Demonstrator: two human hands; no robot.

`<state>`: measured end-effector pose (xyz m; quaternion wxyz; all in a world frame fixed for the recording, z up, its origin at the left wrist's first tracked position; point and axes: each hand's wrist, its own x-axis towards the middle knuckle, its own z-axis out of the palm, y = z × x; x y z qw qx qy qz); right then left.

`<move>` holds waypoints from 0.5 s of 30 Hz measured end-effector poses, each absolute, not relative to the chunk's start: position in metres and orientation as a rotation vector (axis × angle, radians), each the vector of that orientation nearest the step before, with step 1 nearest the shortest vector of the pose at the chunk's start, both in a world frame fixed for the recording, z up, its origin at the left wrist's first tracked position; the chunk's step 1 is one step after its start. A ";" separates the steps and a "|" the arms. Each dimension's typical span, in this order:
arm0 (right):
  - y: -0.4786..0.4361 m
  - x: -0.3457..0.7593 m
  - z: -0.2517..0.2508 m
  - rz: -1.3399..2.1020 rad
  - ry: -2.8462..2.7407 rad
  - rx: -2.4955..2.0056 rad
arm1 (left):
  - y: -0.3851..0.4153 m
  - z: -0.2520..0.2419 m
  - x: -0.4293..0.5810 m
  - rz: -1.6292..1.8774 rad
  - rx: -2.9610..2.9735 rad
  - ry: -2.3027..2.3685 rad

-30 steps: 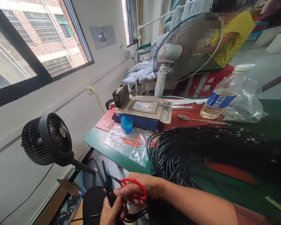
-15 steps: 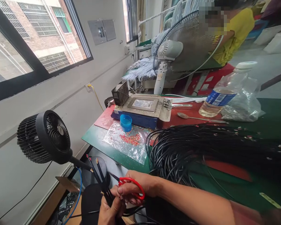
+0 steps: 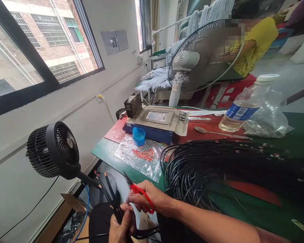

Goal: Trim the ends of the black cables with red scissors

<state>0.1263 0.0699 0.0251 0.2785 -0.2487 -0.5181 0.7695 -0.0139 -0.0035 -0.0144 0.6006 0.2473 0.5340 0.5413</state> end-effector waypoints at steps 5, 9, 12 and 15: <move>0.068 0.127 0.027 2.036 -1.463 -0.639 | -0.002 -0.015 -0.013 1.250 0.564 1.283; 0.068 0.125 0.016 1.644 -1.667 -0.728 | 0.002 -0.018 -0.015 1.303 0.416 1.258; 0.068 0.122 0.007 0.996 -1.974 -0.641 | 0.004 -0.014 -0.018 1.353 0.161 1.246; 0.066 0.121 0.003 0.432 -2.209 -0.439 | 0.003 -0.009 -0.021 1.304 0.012 1.207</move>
